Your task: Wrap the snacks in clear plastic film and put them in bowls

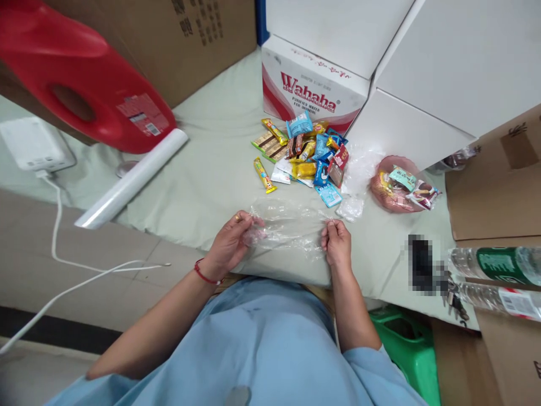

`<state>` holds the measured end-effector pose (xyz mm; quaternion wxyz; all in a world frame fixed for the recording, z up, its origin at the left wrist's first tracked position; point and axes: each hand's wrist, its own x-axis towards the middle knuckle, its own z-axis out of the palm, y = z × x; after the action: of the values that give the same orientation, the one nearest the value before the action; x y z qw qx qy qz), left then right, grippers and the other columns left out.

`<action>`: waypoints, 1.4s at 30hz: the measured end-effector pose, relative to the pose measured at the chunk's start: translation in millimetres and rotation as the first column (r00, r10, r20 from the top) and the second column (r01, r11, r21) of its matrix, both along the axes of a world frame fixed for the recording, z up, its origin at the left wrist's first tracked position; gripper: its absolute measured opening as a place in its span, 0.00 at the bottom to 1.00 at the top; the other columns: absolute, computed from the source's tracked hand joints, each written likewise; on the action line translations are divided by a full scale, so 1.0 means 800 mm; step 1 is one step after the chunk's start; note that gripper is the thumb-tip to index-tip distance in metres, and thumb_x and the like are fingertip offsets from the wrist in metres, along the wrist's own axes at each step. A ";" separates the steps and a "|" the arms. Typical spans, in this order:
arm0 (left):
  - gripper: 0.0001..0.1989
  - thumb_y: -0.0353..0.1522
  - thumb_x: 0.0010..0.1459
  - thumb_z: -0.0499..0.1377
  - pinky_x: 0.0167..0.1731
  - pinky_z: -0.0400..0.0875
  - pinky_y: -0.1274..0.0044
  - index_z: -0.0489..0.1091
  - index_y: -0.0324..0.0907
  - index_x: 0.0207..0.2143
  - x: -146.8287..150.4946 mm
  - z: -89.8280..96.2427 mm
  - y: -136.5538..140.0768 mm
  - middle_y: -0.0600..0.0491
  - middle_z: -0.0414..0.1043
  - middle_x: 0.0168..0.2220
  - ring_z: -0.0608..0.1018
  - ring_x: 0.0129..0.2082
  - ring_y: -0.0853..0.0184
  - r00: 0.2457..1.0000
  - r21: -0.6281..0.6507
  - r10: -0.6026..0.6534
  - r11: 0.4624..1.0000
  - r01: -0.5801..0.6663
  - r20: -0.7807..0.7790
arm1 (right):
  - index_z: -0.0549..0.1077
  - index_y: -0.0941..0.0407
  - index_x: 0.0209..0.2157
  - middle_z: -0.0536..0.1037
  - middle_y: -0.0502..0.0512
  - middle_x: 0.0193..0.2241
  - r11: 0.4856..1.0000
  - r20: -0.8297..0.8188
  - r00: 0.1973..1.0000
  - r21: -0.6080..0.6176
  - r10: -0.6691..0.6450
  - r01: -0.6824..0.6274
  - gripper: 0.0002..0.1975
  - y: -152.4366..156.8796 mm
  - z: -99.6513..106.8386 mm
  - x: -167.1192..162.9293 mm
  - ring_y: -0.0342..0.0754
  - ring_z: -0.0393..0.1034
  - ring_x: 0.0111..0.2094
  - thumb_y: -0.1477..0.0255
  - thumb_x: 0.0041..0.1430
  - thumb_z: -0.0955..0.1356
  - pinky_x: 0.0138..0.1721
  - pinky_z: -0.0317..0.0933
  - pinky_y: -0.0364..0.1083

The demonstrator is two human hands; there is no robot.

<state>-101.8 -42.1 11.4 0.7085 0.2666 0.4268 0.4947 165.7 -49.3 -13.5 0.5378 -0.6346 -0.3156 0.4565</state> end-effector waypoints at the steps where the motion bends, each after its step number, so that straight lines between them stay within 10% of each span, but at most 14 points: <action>1: 0.23 0.48 0.52 0.69 0.33 0.75 0.76 0.61 0.45 0.32 0.002 -0.001 0.000 0.56 0.77 0.35 0.78 0.27 0.71 1.000 -0.013 -0.010 1.000 0.010 -0.002 | 0.71 0.53 0.36 0.70 0.41 0.20 1.000 0.001 1.000 0.001 -0.005 0.005 0.22 0.000 0.000 0.001 0.35 0.56 0.12 0.50 0.53 0.75 0.10 0.45 0.37; 11: 0.16 0.46 0.60 0.63 0.24 0.65 0.80 0.64 0.45 0.33 0.003 -0.009 -0.003 0.56 0.77 0.30 0.70 0.23 0.73 0.928 0.104 0.104 0.992 -0.072 -0.358 | 0.72 0.54 0.36 0.69 0.40 0.18 1.000 0.030 0.999 -0.001 -0.022 0.022 0.22 -0.001 0.005 -0.006 0.37 0.56 0.13 0.51 0.53 0.75 0.10 0.45 0.38; 18: 0.24 0.53 0.57 0.64 0.13 0.50 0.84 0.57 0.48 0.36 -0.005 0.007 -0.001 0.61 0.75 0.29 0.57 0.14 0.78 0.989 -0.021 -0.099 0.995 0.097 -0.109 | 0.72 0.53 0.36 0.67 0.40 0.18 0.985 -0.268 0.962 -0.141 0.061 -0.102 0.24 -0.005 0.017 0.013 0.35 0.48 0.12 0.55 0.45 0.80 0.10 0.38 0.37; 26: 0.18 0.49 0.63 0.58 0.10 0.46 0.83 0.56 0.47 0.34 0.014 -0.002 -0.002 0.62 0.69 0.22 0.56 0.11 0.78 0.975 -0.181 0.055 0.979 -0.095 -0.215 | 0.67 0.45 0.59 0.82 0.56 0.44 0.950 -0.349 0.909 -0.125 0.226 -0.284 0.43 -0.026 0.052 0.016 0.55 0.80 0.43 0.49 0.43 0.80 0.37 0.76 0.52; 30: 0.17 0.49 0.63 0.57 0.11 0.43 0.82 0.55 0.48 0.34 0.010 -0.003 0.000 0.60 0.73 0.23 0.53 0.10 0.77 0.969 -0.180 0.051 0.979 -0.097 -0.244 | 0.55 0.44 0.68 0.82 0.50 0.39 0.900 -0.195 0.936 -0.276 0.292 -0.338 0.60 -0.050 0.059 0.018 0.48 0.79 0.30 0.69 0.36 0.85 0.29 0.73 0.45; 37: 0.17 0.47 0.55 0.65 0.22 0.61 0.80 0.66 0.44 0.30 -0.009 -0.007 0.001 0.53 0.79 0.32 0.69 0.24 0.72 0.914 -0.024 -0.018 1.000 0.010 -0.406 | 0.70 0.53 0.57 0.77 0.45 0.26 0.853 -0.154 0.934 -0.381 0.322 -0.357 0.41 -0.062 0.057 0.046 0.38 0.61 0.15 0.62 0.42 0.82 0.13 0.50 0.37; 42: 0.21 0.54 0.60 0.57 0.30 0.71 0.76 0.61 0.47 0.36 -0.003 -0.003 -0.003 0.56 0.77 0.33 0.79 0.28 0.67 0.928 -0.009 0.057 0.998 -0.065 -0.367 | 0.73 0.53 0.52 0.73 0.43 0.27 0.825 -0.111 0.906 -0.381 0.408 -0.418 0.34 -0.081 0.043 0.048 0.38 0.63 0.18 0.58 0.45 0.81 0.18 0.56 0.39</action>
<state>-104.2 -44.2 9.1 0.6034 0.3334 0.5648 0.4536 204.0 -114.4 21.2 0.2905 -0.6408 -0.3398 0.6241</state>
